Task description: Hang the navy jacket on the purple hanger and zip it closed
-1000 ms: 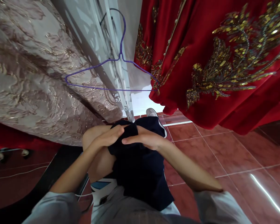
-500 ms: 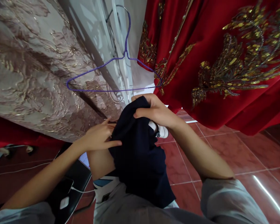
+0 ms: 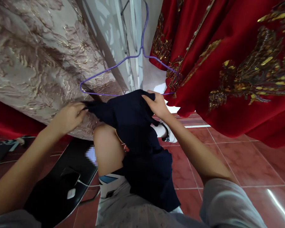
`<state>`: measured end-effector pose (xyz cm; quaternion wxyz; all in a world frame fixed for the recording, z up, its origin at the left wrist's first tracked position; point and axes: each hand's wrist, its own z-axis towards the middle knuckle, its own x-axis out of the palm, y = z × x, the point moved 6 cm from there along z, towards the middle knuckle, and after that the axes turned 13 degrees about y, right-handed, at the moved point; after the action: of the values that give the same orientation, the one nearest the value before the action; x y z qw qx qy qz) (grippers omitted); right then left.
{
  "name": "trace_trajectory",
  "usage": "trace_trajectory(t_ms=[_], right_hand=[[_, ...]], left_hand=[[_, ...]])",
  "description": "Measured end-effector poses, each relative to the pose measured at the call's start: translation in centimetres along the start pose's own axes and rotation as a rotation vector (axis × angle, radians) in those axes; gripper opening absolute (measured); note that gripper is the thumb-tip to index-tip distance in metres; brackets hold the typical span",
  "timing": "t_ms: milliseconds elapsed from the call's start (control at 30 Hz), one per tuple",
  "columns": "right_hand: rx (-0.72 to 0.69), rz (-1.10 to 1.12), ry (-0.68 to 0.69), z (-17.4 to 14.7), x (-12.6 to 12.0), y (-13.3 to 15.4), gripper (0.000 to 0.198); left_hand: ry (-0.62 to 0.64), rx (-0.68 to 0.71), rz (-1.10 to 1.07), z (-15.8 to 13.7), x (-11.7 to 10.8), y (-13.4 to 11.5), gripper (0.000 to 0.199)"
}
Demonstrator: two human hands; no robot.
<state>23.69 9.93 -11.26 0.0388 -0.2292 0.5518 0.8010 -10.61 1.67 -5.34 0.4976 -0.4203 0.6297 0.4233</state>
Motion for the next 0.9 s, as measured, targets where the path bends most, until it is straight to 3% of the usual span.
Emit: trace_trajectory(t_ms=[133, 267, 333, 433, 500, 567, 633, 733, 767, 833, 900], right_hand=[[0.064, 0.06, -0.103, -2.9, -2.3, 1.3, 0.042], [0.159, 0.204, -0.009, -4.3, -1.0, 2.3, 0.044], [0.164, 0.25, 0.038, -4.7, 0.4, 2.7, 0.044], [0.093, 0.234, 0.037, -4.9, 1.7, 3.4, 0.045], [0.048, 0.197, 0.046, -5.1, 2.2, 3.8, 0.044], [-0.013, 0.139, 0.015, -5.5, 1.7, 4.2, 0.035], [-0.097, 0.053, -0.125, -6.4, 0.0, 4.6, 0.024], [-0.167, -0.096, -0.453, -8.7, -4.6, 4.6, 0.056], [-0.156, -0.14, -0.496, -9.4, -6.2, 4.5, 0.061], [-0.102, -0.176, -0.439, -9.9, -9.0, 4.0, 0.054], [-0.034, -0.127, -0.288, -9.9, -11.4, 3.7, 0.039]], left_hand=[[-0.448, 0.175, -0.24, -2.2, -6.2, -3.1, 0.027], [-0.646, 0.26, -0.303, -1.9, -10.3, -6.2, 0.021], [-0.658, 0.303, -0.247, -0.9, -11.5, -7.7, 0.026], [-0.545, 0.297, -0.114, 1.2, -11.8, -9.5, 0.04], [-0.476, 0.271, -0.099, 2.6, -11.5, -9.8, 0.043], [-0.483, 0.282, -0.162, 3.6, -11.2, -9.5, 0.042], [-0.534, 0.316, -0.226, 4.2, -10.9, -8.7, 0.037], [-0.574, 0.321, -0.195, 4.6, -10.5, -7.5, 0.035], [-0.577, 0.315, -0.167, 4.6, -10.5, -7.3, 0.037], [-0.603, 0.299, -0.132, 4.4, -10.5, -6.9, 0.042], [-0.685, 0.281, -0.153, 3.9, -10.6, -6.3, 0.045]])
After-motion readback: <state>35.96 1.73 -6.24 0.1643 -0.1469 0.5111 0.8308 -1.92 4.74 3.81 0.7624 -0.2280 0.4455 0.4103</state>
